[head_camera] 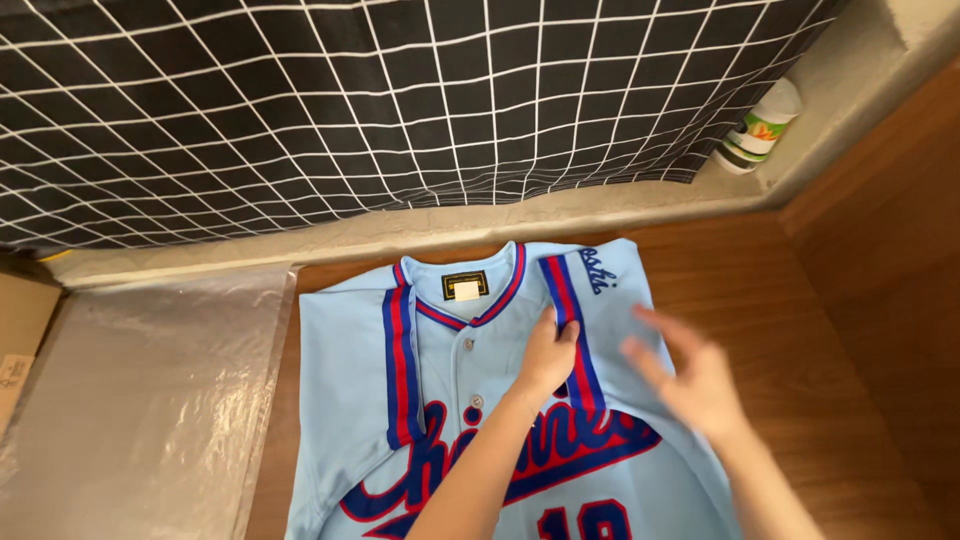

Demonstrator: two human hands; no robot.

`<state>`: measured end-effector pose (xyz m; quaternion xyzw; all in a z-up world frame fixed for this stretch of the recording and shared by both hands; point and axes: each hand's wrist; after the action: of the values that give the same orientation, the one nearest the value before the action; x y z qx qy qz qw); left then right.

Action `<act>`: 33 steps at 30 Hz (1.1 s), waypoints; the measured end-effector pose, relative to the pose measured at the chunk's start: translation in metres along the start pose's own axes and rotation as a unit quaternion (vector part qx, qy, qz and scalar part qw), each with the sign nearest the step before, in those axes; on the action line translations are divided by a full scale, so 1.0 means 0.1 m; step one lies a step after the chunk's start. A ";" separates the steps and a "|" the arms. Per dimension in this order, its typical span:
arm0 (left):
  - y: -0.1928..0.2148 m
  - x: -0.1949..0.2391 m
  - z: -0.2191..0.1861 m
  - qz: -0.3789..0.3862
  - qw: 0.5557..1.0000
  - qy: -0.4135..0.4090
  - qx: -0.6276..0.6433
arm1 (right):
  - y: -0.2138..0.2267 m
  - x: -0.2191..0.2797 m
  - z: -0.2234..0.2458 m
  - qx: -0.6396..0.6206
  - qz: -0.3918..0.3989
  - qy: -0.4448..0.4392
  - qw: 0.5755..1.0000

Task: The person folds a light blue baseball jersey on a wooden table, places it into a clear plastic bag, and then puts the bag into a cardboard box. The person then retrieves a white shirt from a clothes rack and lays it flat on the table.

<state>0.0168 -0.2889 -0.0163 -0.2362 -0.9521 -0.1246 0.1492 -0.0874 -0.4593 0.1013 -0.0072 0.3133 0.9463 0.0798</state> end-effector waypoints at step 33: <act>3.29 1.42 1.47 -0.310 0.941 0.135 0.030 | -0.04 -0.91 -0.42 -0.244 0.127 -0.274 0.922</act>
<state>0.0240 0.0967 -0.0485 0.0939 -0.9523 -0.1667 0.2378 0.0014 -0.4943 0.0713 0.2727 0.0372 0.9606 0.0378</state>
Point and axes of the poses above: each hand's wrist, its own x-axis away from the middle knuckle, its own y-axis out of the back of the hand, z = x × y, and after that the axes turned 10 degrees about z, right-handed
